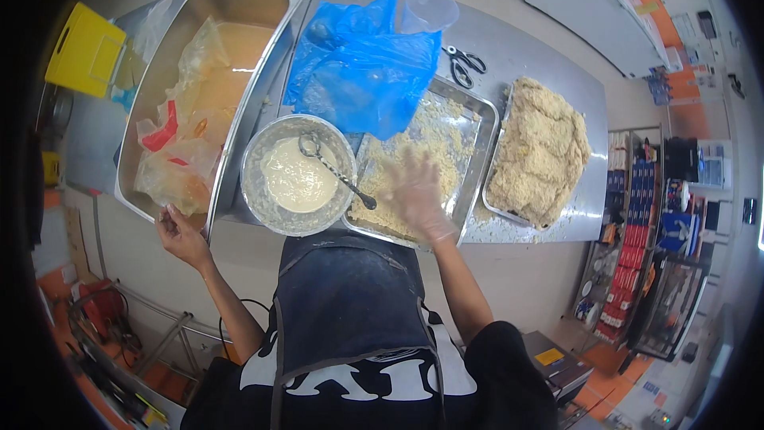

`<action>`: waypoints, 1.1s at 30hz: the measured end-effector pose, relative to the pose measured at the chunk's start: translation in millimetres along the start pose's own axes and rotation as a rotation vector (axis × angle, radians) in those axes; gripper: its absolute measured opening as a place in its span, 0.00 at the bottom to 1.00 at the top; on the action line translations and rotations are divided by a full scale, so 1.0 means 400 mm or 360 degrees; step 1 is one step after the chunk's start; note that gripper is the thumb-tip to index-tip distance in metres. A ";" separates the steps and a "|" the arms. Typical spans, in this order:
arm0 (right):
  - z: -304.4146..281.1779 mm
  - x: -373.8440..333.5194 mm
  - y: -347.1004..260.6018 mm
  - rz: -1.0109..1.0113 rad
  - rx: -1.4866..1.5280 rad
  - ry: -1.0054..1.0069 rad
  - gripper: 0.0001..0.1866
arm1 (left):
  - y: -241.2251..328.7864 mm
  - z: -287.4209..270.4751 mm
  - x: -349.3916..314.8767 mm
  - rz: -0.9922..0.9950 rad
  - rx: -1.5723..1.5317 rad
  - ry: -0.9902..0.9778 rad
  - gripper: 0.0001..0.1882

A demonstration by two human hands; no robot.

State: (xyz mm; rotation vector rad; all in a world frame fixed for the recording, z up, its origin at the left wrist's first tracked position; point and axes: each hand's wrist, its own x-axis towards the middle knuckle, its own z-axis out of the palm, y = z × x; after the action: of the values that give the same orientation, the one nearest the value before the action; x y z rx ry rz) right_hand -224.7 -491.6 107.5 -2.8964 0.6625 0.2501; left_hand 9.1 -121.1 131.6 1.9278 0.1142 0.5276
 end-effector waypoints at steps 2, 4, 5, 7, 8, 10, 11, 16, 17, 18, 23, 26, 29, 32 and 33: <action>0.021 -0.010 -0.006 -0.0135 -0.0310 -0.0215 0.39 | -0.003 -0.001 0.004 0.0028 -0.0023 -0.0013 0.10; 0.071 0.011 0.065 -0.0156 -0.0268 0.0207 0.33 | 0.000 0.006 0.006 -0.0036 0.0041 -0.0021 0.11; 0.070 0.020 0.091 -0.0129 -0.0255 0.0211 0.33 | 0.001 0.004 0.006 -0.0018 0.0037 -0.0045 0.11; 0.058 0.038 0.136 0.0363 -0.0060 0.0267 0.33 | 0.008 0.006 0.004 -0.0004 0.0102 -0.0034 0.12; 0.059 0.032 0.133 0.0391 -0.0050 0.0282 0.33 | 0.009 0.009 0.005 0.0018 0.0088 -0.0053 0.12; 0.059 0.023 0.128 0.0056 -0.0191 0.0362 0.34 | 0.004 0.012 0.003 0.0038 0.0050 0.0000 0.12; 0.027 0.009 0.106 0.0071 -0.0182 0.0376 0.34 | 0.000 0.003 0.004 0.0057 0.0041 -0.0008 0.12; 0.072 -0.111 0.072 0.0542 0.0051 0.0116 0.44 | -0.011 -0.003 0.009 0.0045 0.0119 -0.0004 0.12; 0.067 -0.112 0.062 0.0573 0.0060 0.0127 0.44 | -0.001 0.003 0.011 0.0056 0.0158 -0.0015 0.12; 0.067 -0.107 0.045 0.0374 0.0050 0.0099 0.44 | 0.019 0.006 0.003 0.0012 0.0162 -0.0013 0.13; 0.042 -0.064 0.033 -0.0204 0.0085 0.0136 0.43 | 0.021 0.001 0.005 0.0190 0.0246 -0.0075 0.14; 0.048 -0.093 0.013 -0.0289 0.0040 -0.0063 0.40 | 0.022 0.011 0.003 0.0114 0.0215 -0.0060 0.14; 0.060 -0.069 0.063 -0.0287 -0.0058 0.0183 0.41 | 0.036 0.019 -0.003 0.0148 0.0142 0.0007 0.14; 0.075 -0.025 0.115 0.0098 -0.0282 0.0344 0.42 | 0.017 -0.006 0.008 0.0163 0.0235 -0.0069 0.14; 0.087 -0.014 0.129 0.0079 -0.0282 0.0349 0.42 | 0.019 -0.010 0.006 0.0164 0.0234 -0.0083 0.14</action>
State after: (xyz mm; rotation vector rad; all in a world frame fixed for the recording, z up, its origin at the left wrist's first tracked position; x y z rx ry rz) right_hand -256.8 -528.5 68.8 -3.1098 0.7844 -0.0049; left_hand 8.4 -119.9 140.5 2.0983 0.0202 0.5496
